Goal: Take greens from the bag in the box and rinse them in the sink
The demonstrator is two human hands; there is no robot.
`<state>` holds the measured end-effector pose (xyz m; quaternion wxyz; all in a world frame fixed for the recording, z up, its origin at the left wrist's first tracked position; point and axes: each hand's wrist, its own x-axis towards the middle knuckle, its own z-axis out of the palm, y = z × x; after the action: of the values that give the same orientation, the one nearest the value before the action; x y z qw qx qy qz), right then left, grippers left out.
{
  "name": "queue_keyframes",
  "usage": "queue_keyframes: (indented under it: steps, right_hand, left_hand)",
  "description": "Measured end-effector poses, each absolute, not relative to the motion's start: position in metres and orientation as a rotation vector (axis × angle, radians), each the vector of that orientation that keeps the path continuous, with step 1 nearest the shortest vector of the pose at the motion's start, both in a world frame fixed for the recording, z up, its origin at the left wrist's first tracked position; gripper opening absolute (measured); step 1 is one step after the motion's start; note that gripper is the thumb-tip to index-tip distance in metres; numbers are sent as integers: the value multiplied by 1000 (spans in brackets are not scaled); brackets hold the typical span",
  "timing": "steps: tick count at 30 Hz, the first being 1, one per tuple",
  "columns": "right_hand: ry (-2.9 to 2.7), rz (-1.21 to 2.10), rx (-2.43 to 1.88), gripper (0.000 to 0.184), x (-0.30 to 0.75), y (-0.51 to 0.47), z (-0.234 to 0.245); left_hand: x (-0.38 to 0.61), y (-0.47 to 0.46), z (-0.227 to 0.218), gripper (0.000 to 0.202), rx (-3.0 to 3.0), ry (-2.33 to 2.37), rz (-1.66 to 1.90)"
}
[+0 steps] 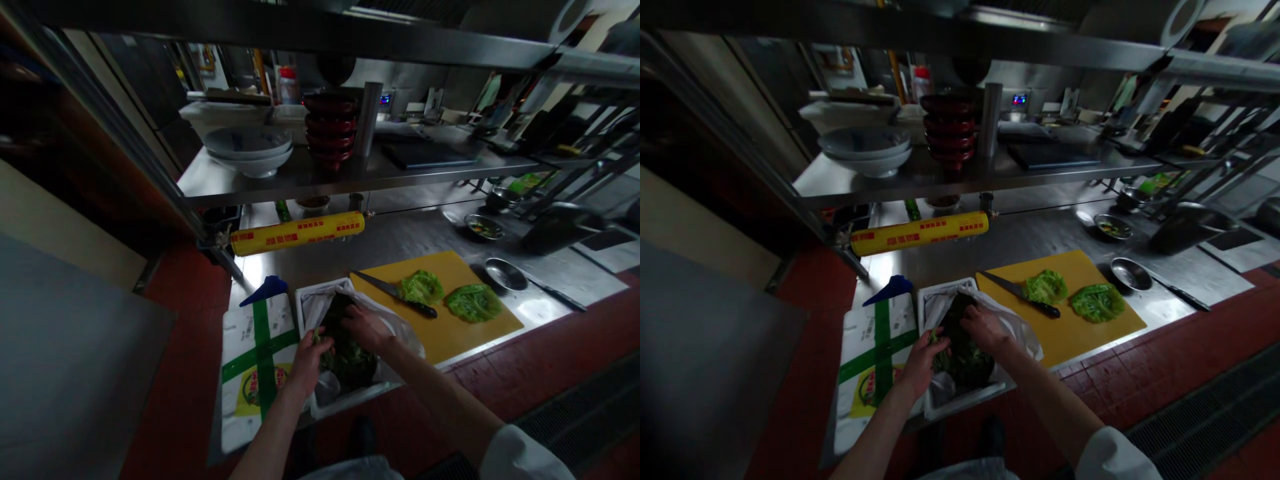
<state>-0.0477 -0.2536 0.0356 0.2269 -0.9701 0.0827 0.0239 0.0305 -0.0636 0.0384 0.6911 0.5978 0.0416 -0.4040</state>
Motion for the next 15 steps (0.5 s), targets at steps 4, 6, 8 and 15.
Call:
queue_keyframes:
  steps: [4, 6, 8, 15]
  right_hand:
    - [280, -62, -2566, 19, -36, -254, 29]
    - [369, -168, -2470, 17, -33, -261, 36]
    - [457, -248, -2370, 19, -34, -268, 49]
    - [355, -197, -2160, 19, -51, -275, 97]
  left_hand:
    - [34, -59, 36, 57, 1291, 81, -914]
    - [36, -56, 38, 58, 1237, 99, -914]
    - [39, -55, 44, 61, 1206, 113, -901]
    - [53, -78, 78, 67, 1181, 35, -841]
